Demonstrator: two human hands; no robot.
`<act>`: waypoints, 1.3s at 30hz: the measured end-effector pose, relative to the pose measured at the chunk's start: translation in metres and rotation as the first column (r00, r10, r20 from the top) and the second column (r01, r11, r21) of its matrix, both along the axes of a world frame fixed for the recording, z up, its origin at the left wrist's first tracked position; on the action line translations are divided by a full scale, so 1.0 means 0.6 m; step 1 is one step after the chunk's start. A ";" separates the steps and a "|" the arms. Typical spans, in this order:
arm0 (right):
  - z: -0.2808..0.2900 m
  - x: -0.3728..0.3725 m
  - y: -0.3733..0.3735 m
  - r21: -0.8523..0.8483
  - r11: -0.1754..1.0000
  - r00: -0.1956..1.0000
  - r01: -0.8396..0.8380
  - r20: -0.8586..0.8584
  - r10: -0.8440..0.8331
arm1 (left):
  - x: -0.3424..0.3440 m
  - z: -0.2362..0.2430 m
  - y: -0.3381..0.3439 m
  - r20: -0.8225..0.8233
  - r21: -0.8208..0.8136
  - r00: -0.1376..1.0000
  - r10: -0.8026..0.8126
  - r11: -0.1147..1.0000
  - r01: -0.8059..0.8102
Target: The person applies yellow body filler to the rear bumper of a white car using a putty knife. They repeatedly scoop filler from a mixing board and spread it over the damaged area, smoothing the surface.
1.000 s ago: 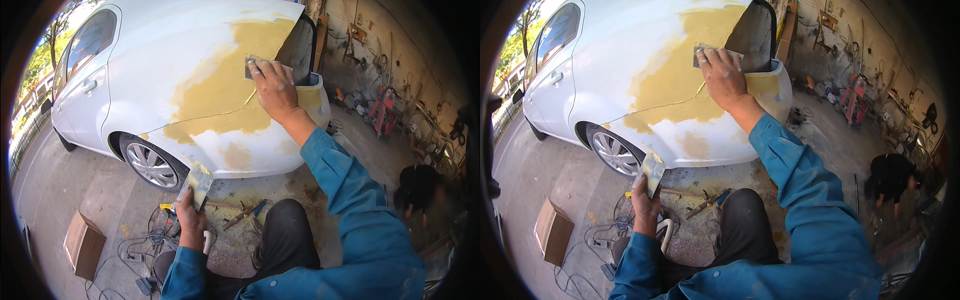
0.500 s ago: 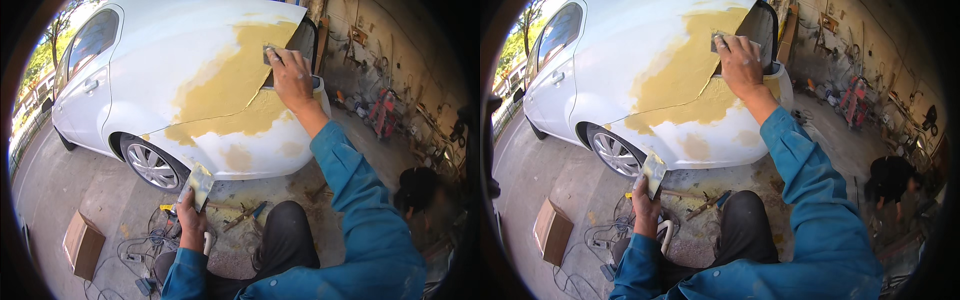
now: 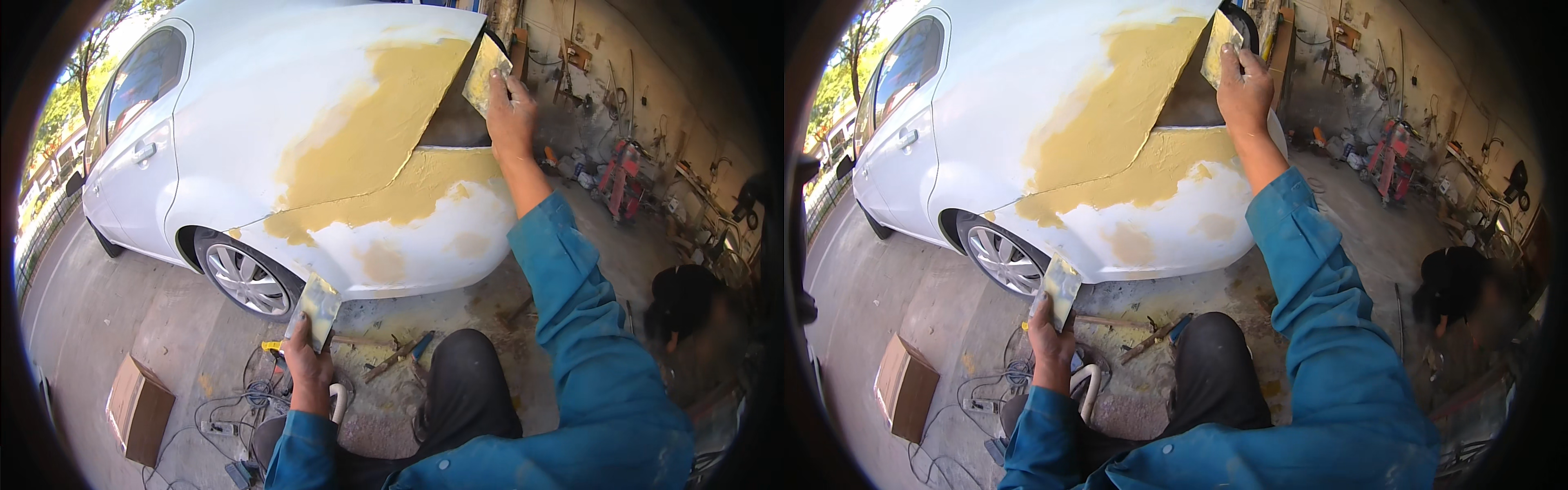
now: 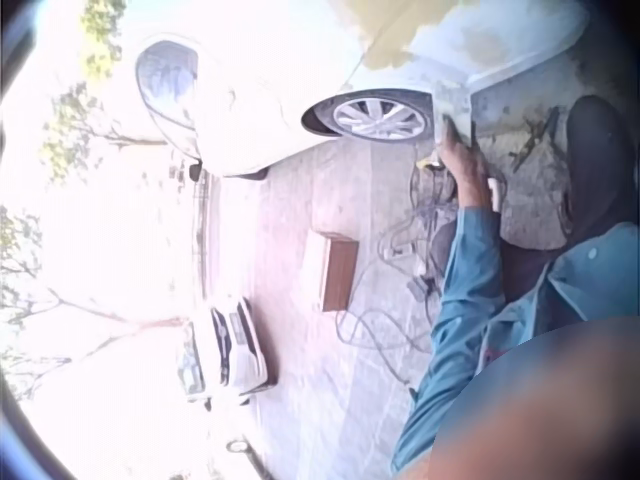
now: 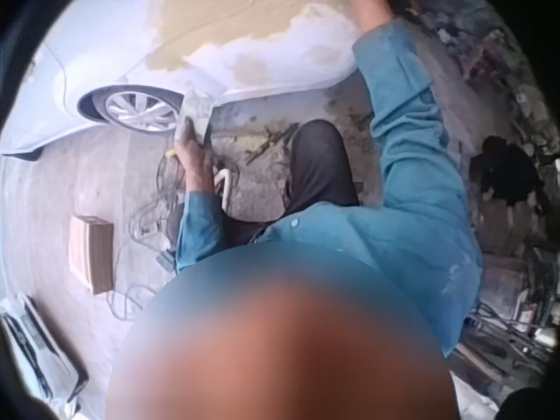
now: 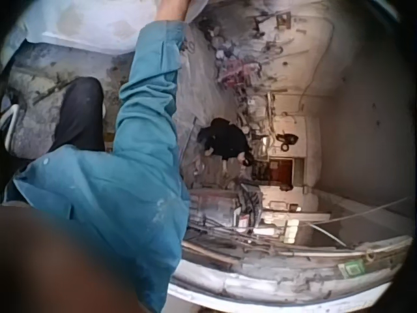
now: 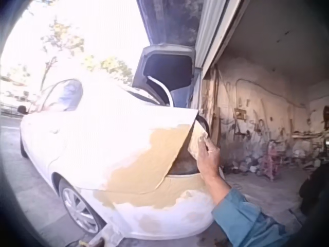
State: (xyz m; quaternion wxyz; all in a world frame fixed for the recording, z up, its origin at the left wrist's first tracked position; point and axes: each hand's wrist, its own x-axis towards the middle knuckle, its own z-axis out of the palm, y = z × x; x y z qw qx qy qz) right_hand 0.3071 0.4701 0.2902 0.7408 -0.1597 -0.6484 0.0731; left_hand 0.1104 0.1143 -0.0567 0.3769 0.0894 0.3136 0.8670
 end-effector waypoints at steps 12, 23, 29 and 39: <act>-0.017 -0.071 -0.009 0.029 1.000 0.984 -0.002 -0.181 0.007 | -0.010 -0.019 -0.006 -0.045 -0.001 0.999 0.008 1.000 -0.008; -0.106 -0.079 -0.026 0.114 0.982 0.982 0.149 0.098 -0.160 | 0.004 0.001 0.001 0.051 0.043 0.998 0.048 0.998 -0.050; -0.092 -0.029 -0.030 0.102 0.976 0.976 0.194 0.080 -0.202 | -0.007 -0.016 0.003 -0.063 0.033 0.998 -0.007 0.999 0.009; -0.024 -0.075 -0.035 0.140 0.970 0.980 0.197 0.005 -0.199 | -0.007 -0.021 0.001 -0.051 0.015 0.999 -0.003 1.000 0.004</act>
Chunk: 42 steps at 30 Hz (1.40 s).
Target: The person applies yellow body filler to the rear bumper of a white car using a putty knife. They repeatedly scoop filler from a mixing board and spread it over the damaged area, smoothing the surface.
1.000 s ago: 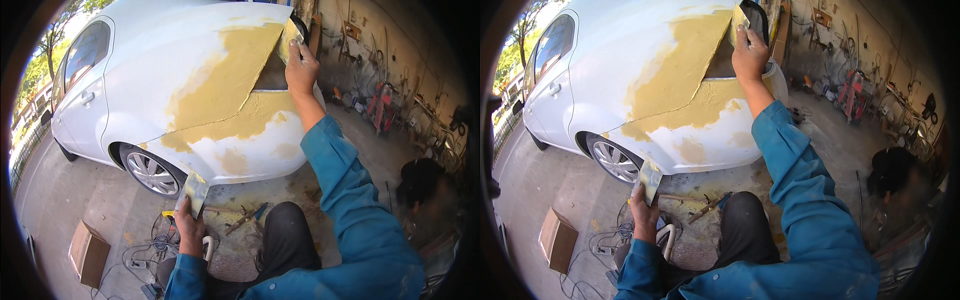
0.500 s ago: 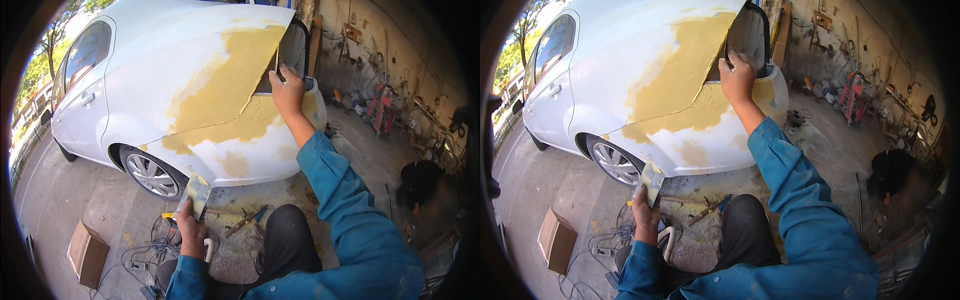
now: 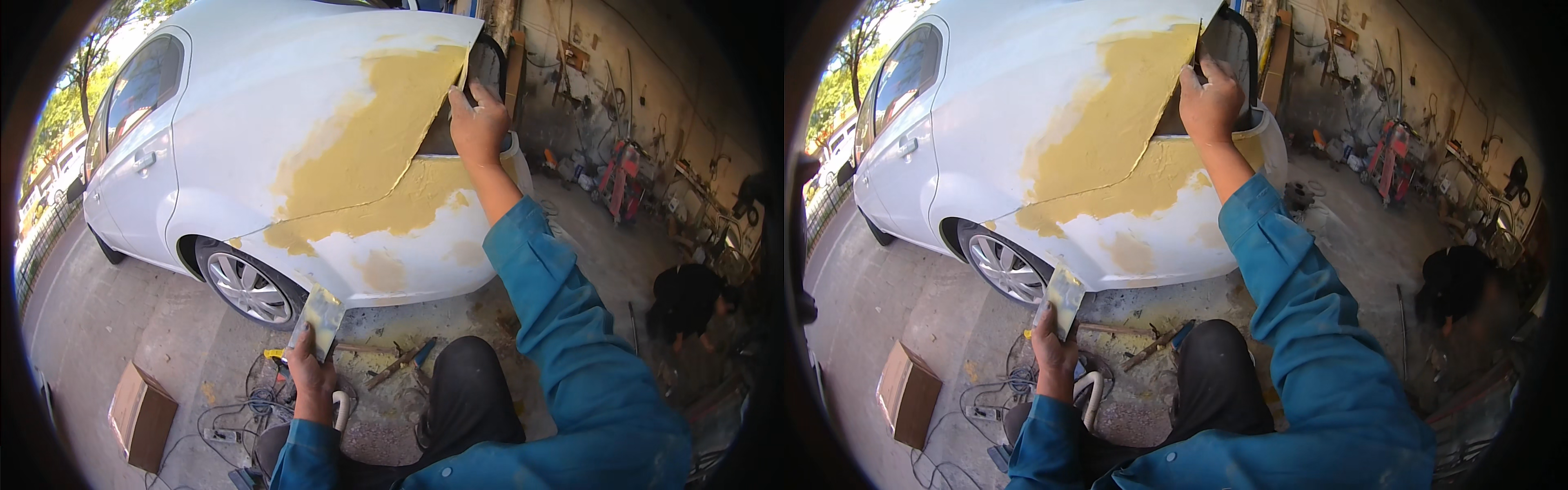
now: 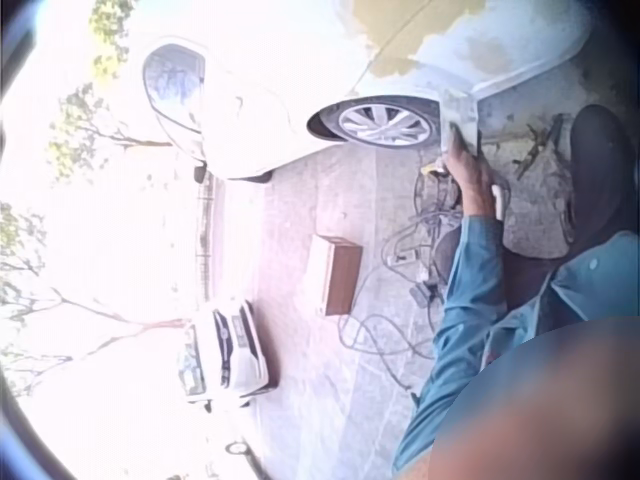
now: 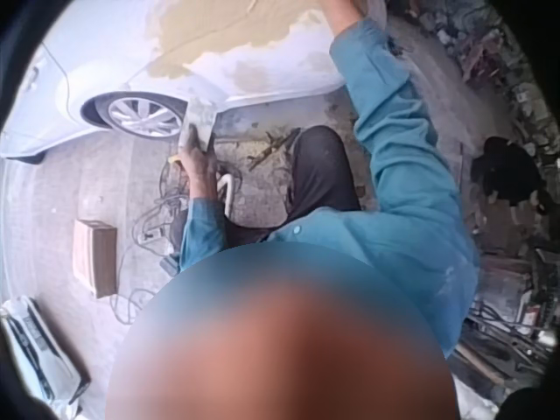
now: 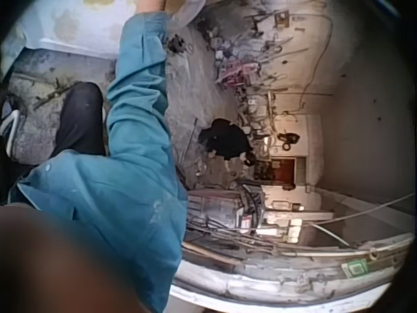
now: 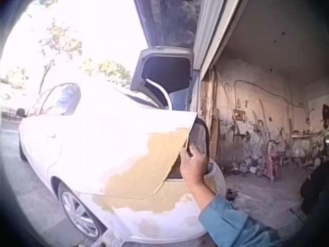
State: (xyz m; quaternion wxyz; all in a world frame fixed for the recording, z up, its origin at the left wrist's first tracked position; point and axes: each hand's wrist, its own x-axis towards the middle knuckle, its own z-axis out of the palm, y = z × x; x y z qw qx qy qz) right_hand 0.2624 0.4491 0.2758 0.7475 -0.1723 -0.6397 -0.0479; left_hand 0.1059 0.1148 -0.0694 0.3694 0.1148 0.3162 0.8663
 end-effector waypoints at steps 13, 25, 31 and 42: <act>-0.083 0.002 -0.046 -0.088 0.995 0.991 -0.053 0.120 0.063 | 0.007 0.007 0.004 0.007 -0.018 1.000 -0.015 1.000 0.015; -0.053 0.071 -0.087 -0.595 0.476 0.739 -0.648 -0.337 0.584 | 0.006 0.014 -0.005 0.083 0.013 0.995 0.047 0.999 -0.048; -0.060 0.065 -0.060 -0.739 0.436 0.766 -0.514 -0.167 0.621 | 0.011 0.019 -0.003 0.076 0.044 0.996 0.042 0.998 -0.045; 0.037 0.047 -0.045 -0.756 0.247 0.684 -0.607 -0.338 0.646 | 0.011 0.028 -0.008 0.076 0.049 0.995 0.057 0.997 -0.061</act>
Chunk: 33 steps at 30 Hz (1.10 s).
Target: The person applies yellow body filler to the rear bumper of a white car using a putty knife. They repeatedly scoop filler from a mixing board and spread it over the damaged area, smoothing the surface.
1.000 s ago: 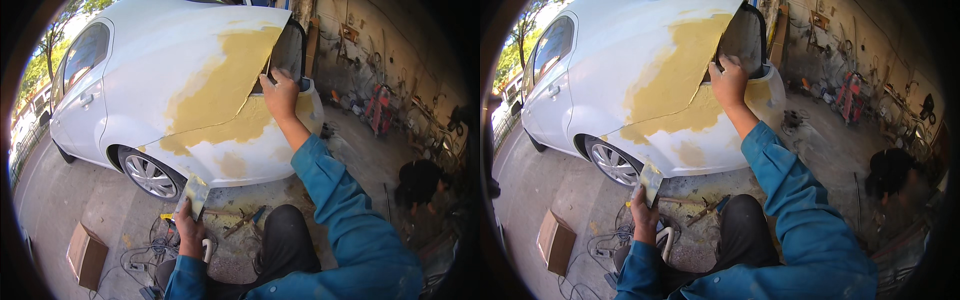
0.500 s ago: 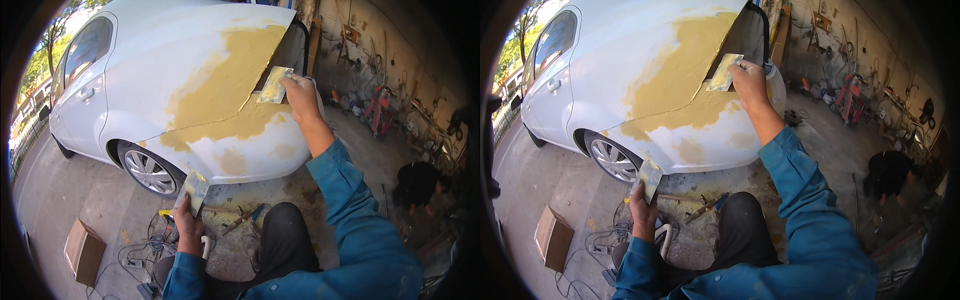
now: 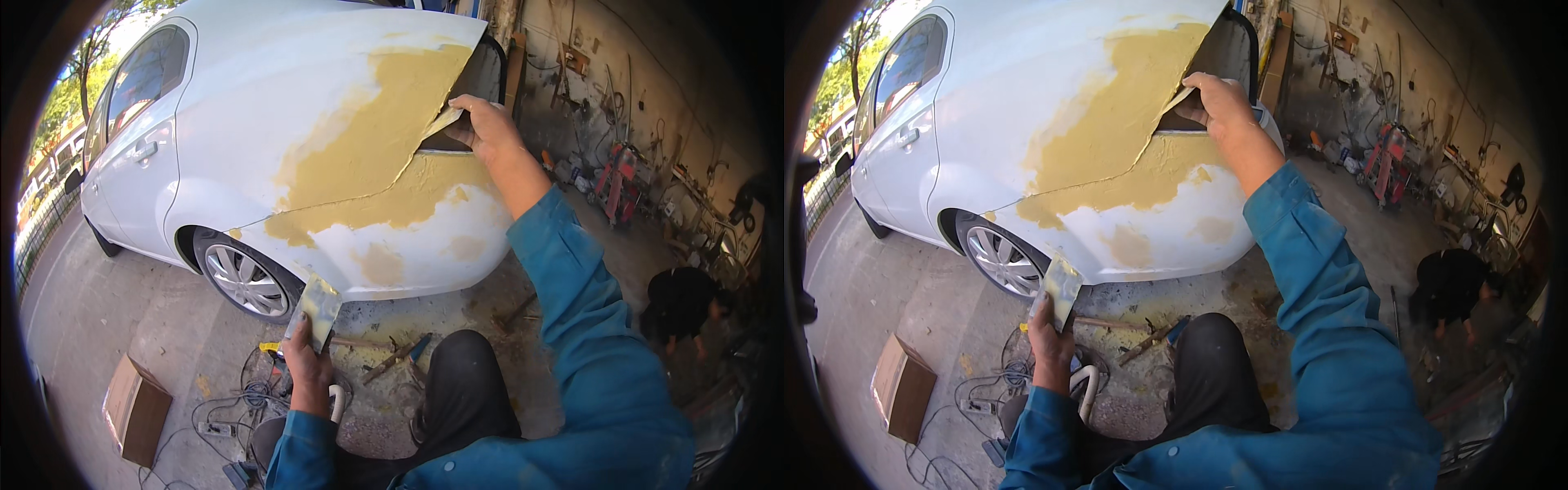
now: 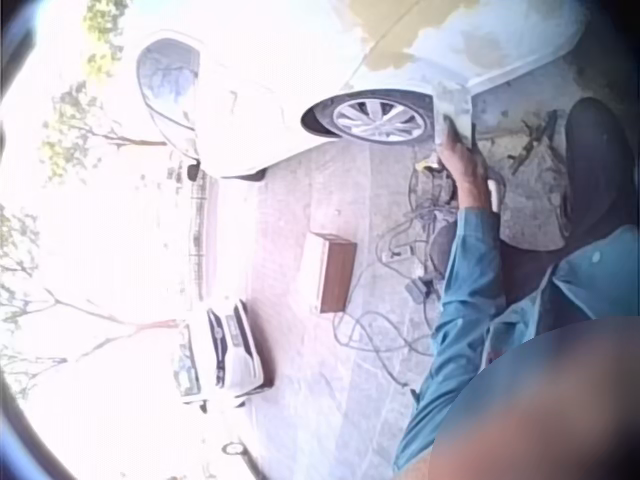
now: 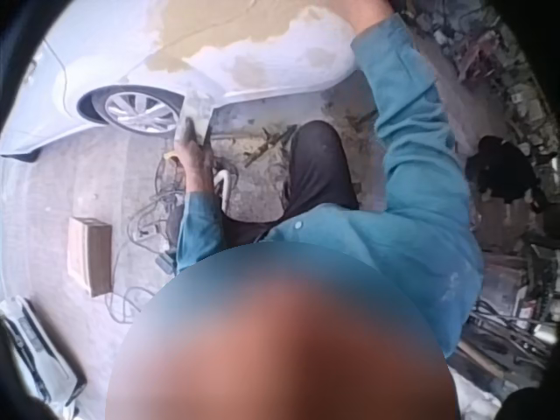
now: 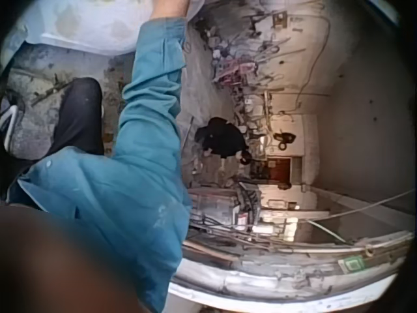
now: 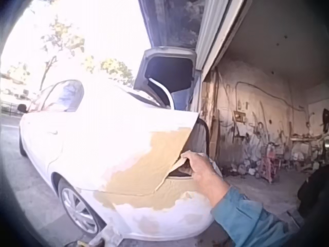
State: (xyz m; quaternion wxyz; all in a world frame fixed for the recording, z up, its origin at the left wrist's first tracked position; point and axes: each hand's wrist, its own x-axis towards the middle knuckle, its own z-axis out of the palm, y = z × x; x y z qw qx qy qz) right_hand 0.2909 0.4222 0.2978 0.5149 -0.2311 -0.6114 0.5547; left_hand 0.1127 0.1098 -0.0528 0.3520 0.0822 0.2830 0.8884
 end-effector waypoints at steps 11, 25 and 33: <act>0.145 0.019 0.096 0.069 0.994 0.977 0.083 -0.200 -0.068 | -0.009 -0.014 0.008 -0.086 -0.043 0.995 -0.057 0.998 0.053; -0.330 0.016 -0.237 0.501 0.852 0.956 -0.151 0.293 -0.003 | 0.004 -0.004 0.007 -0.016 0.004 0.998 -0.057 0.998 0.057; -0.442 -0.046 -0.314 0.564 0.801 0.950 -0.199 0.311 0.017 | 0.010 0.014 0.003 0.009 -0.037 0.999 -0.034 0.999 0.034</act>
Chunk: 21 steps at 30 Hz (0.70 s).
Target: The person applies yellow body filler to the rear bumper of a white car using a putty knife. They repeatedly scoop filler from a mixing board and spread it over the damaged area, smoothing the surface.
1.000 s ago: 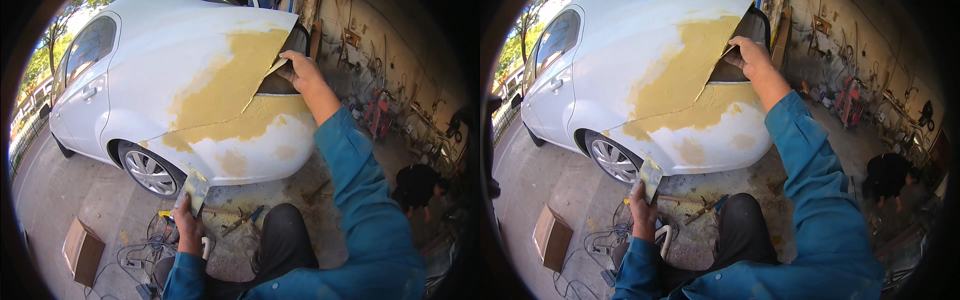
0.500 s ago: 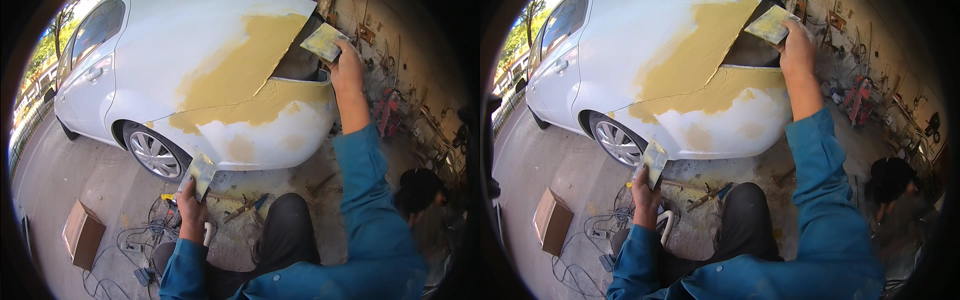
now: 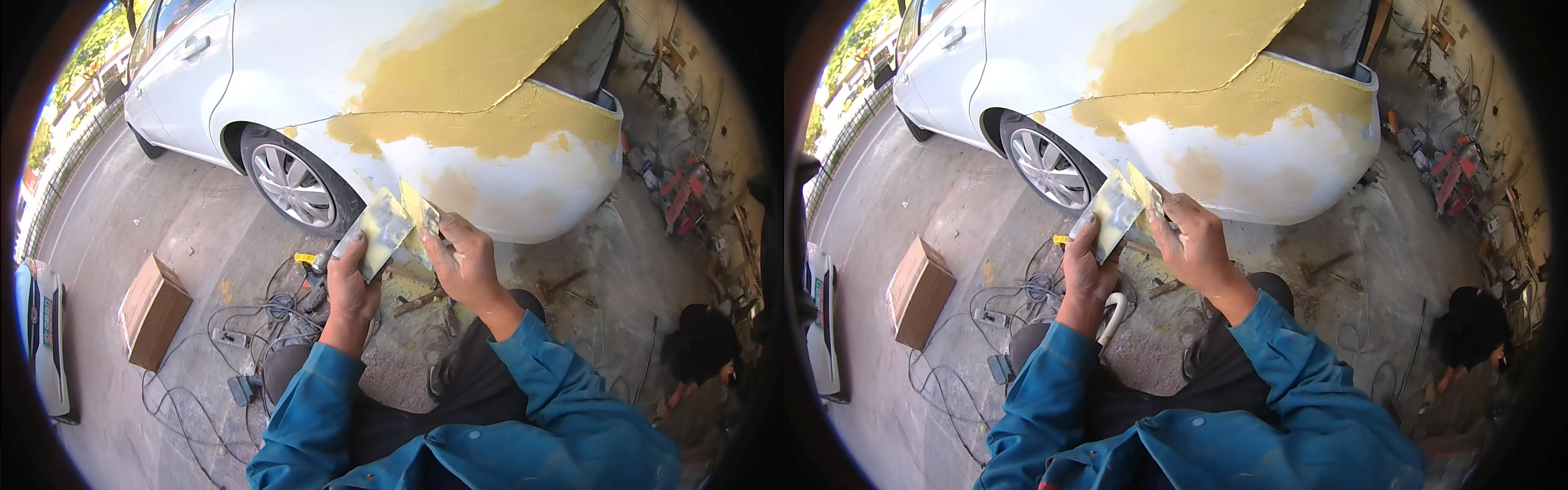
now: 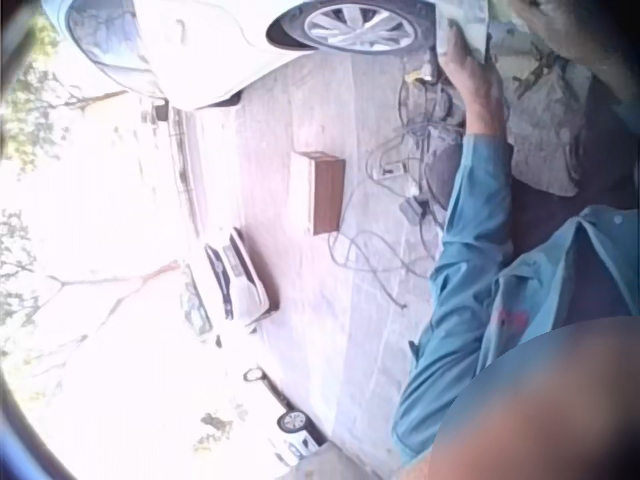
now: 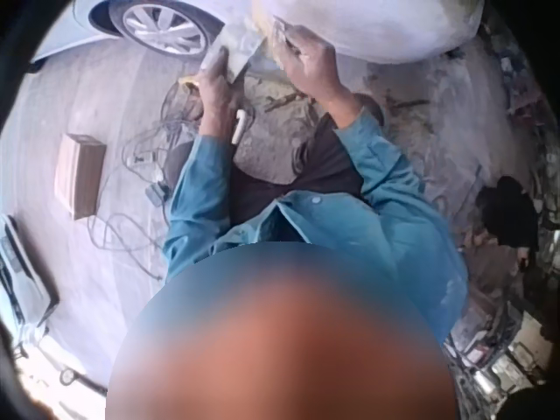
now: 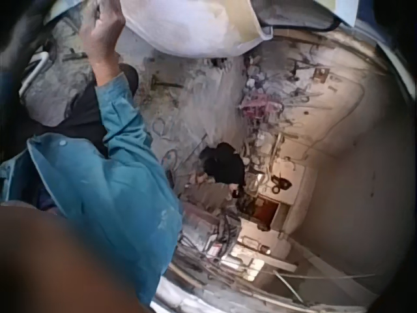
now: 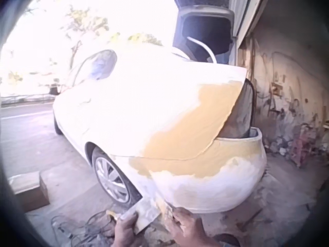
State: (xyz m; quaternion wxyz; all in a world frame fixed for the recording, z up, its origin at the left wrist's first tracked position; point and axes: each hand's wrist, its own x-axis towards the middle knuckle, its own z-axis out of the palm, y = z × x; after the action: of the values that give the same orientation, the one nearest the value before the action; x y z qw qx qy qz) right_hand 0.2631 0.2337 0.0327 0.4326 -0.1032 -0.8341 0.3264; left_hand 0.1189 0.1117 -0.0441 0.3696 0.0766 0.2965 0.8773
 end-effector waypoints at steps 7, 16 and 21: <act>-0.021 0.035 0.011 0.232 0.972 0.982 0.033 0.174 -0.075 | -0.006 -0.001 0.002 0.023 0.065 0.998 0.058 0.996 -0.059; -0.006 0.050 -0.020 -0.512 0.851 0.993 -0.118 -0.049 0.109 | -0.003 0.004 -0.002 -0.087 0.099 0.991 0.097 0.991 -0.089; -0.009 0.043 -0.026 -0.608 0.785 0.992 -0.121 -0.044 0.118 | 0.007 0.015 -0.003 -0.178 0.125 0.979 0.097 0.989 -0.075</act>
State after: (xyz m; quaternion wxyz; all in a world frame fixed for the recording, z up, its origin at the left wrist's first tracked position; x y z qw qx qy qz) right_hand 0.2887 0.2179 0.0273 0.3563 -0.1833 -0.6885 0.6045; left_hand 0.1229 0.1098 -0.0351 0.2972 0.1658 0.2800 0.8977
